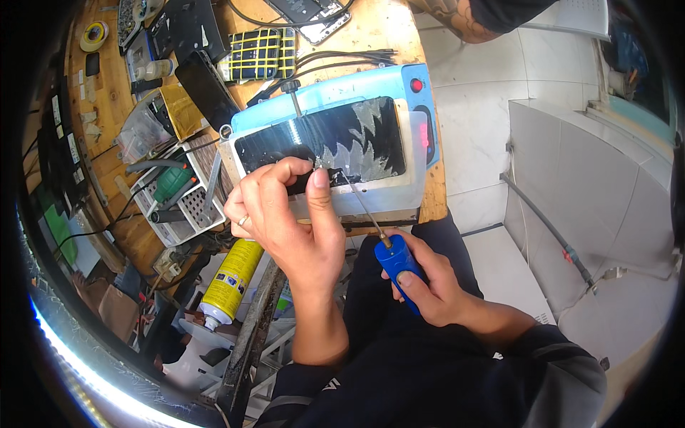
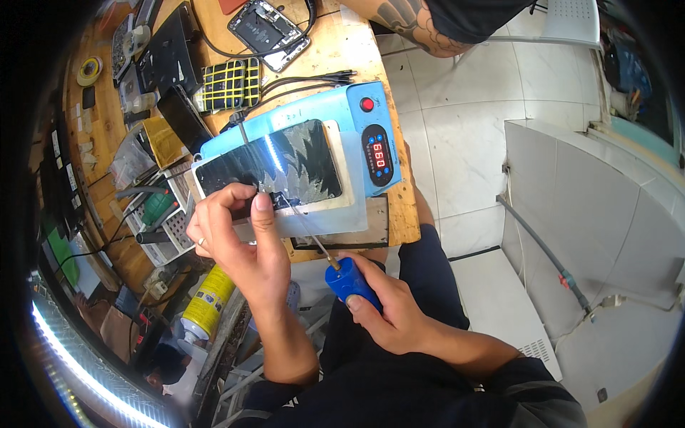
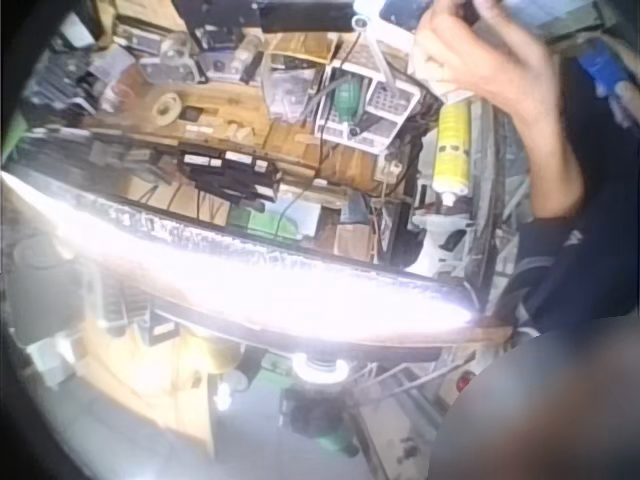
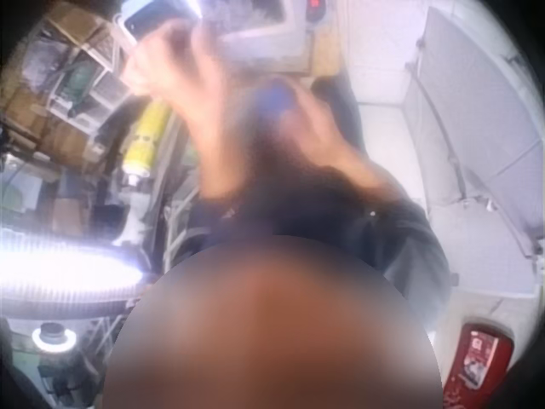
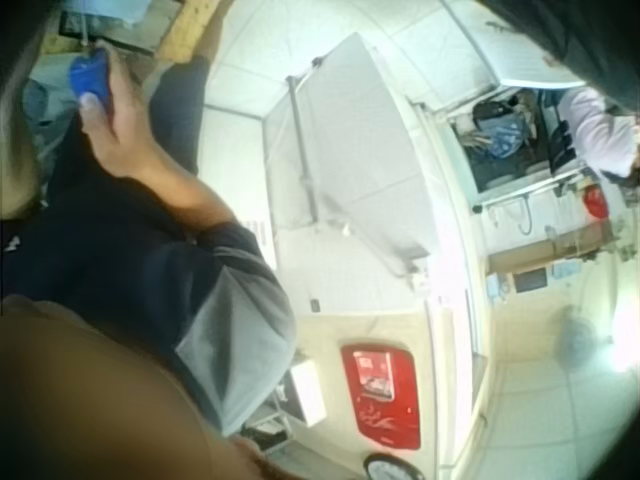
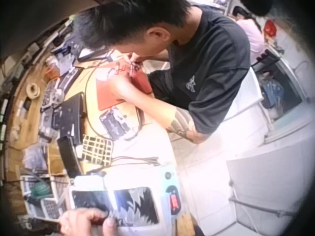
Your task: The person uses a heated precision tool to carefully scrape and lift the broken glass from a smartphone screen clamped in a holder. They repeatedly apply the tool along the edges and surface to separate the glass from the underlying display, then remove the detached glass pieces.
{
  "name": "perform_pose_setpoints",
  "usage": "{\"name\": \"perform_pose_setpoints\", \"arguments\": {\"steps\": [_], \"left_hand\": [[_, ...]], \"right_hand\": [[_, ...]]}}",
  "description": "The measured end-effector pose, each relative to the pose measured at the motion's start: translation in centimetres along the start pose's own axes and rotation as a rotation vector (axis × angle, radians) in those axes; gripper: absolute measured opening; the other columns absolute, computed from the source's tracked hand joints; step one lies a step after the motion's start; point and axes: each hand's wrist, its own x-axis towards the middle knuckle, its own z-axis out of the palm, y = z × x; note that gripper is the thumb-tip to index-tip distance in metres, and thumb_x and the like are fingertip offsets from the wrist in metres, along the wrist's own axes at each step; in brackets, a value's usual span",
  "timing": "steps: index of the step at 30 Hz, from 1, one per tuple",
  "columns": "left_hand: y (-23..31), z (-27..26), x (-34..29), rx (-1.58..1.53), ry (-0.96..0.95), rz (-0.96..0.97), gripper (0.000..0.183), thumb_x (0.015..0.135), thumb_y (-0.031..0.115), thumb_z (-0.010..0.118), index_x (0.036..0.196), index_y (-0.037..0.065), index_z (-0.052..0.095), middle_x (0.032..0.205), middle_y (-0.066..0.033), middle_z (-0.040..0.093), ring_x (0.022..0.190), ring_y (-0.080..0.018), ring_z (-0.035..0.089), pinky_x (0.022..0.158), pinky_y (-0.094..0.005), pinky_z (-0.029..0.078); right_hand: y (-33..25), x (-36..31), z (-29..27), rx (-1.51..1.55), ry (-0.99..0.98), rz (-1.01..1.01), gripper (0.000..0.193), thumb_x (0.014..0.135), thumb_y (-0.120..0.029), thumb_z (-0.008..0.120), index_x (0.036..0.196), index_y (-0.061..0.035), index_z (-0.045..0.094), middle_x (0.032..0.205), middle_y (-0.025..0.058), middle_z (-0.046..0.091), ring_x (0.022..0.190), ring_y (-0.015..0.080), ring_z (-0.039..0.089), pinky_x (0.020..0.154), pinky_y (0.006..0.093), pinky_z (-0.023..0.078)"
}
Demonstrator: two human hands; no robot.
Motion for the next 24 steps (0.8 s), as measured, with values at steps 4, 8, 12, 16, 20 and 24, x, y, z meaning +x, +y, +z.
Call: {"name": "perform_pose_setpoints", "arguments": {"steps": [4, 8, 12, 16, 20, 24], "left_hand": [[0.09, -0.33, 0.12, -0.028, -0.023, 0.003, 0.022, 0.095, 0.027, 0.076, 0.105, 0.010, 0.068, 0.098, -0.0038, 0.060, 0.103, -0.0243, 0.048, 0.096, -0.0404, 0.032], [0.56, -0.31, 0.02, 0.025, -0.036, -0.026, 0.026, 0.091, 0.031, 0.080, 0.103, 0.011, 0.068, 0.100, -0.0039, 0.059, 0.105, -0.0268, 0.047, 0.097, -0.0436, 0.032], [0.11, -0.81, 0.61, -0.048, -0.086, -0.039, 0.023, 0.091, 0.028, 0.080, 0.101, 0.012, 0.068, 0.097, -0.0046, 0.058, 0.106, -0.0289, 0.047, 0.096, -0.0447, 0.032], [0.30, -0.60, 0.69, 0.045, -0.077, -0.007, 0.035, 0.085, 0.036, 0.085, 0.101, 0.011, 0.067, 0.098, -0.0040, 0.057, 0.105, -0.0292, 0.047, 0.095, -0.0452, 0.032], [0.79, -0.48, 0.45, 0.075, -0.079, -0.035, 0.043, 0.080, 0.041, 0.088, 0.102, 0.011, 0.067, 0.100, -0.0040, 0.057, 0.106, -0.0292, 0.047, 0.094, -0.0461, 0.033], [0.52, -1.01, 0.77, 0.060, -0.127, -0.036, 0.037, 0.084, 0.036, 0.085, 0.104, 0.010, 0.067, 0.101, -0.0045, 0.058, 0.106, -0.0297, 0.047, 0.094, -0.0471, 0.032]], "right_hand": [[0.08, -0.24, -0.32, -0.058, -0.017, -0.004, 0.058, 0.108, -0.021, 0.056, 0.157, 0.0041, 0.037, 0.103, 0.0126, 0.067, 0.073, 0.0125, 0.064, 0.071, 0.0287, 0.054], [0.34, -0.35, -0.33, -0.082, -0.008, -0.021, 0.060, 0.108, -0.022, 0.054, 0.158, 0.0045, 0.035, 0.108, 0.0143, 0.067, 0.076, 0.0109, 0.064, 0.071, 0.0273, 0.054], [0.56, -0.26, -0.12, -0.149, 0.015, -0.074, 0.060, 0.107, -0.021, 0.055, 0.157, 0.0058, 0.036, 0.113, 0.0165, 0.066, 0.082, 0.0137, 0.065, 0.075, 0.0291, 0.054], [0.21, -0.65, -0.30, -0.097, 0.027, 0.024, 0.059, 0.106, -0.018, 0.059, 0.155, 0.0077, 0.039, 0.128, 0.0238, 0.065, 0.109, 0.0274, 0.069, 0.096, 0.0373, 0.053], [0.25, -0.87, -0.14, -0.076, 0.042, 0.031, 0.059, 0.105, -0.018, 0.059, 0.155, 0.0081, 0.039, 0.130, 0.0243, 0.064, 0.111, 0.0281, 0.067, 0.099, 0.0375, 0.052], [0.53, -0.94, -0.12, -0.026, 0.079, -0.038, 0.059, 0.106, -0.020, 0.058, 0.154, 0.0086, 0.040, 0.127, 0.0233, 0.065, 0.108, 0.0267, 0.067, 0.097, 0.0368, 0.052]]}}
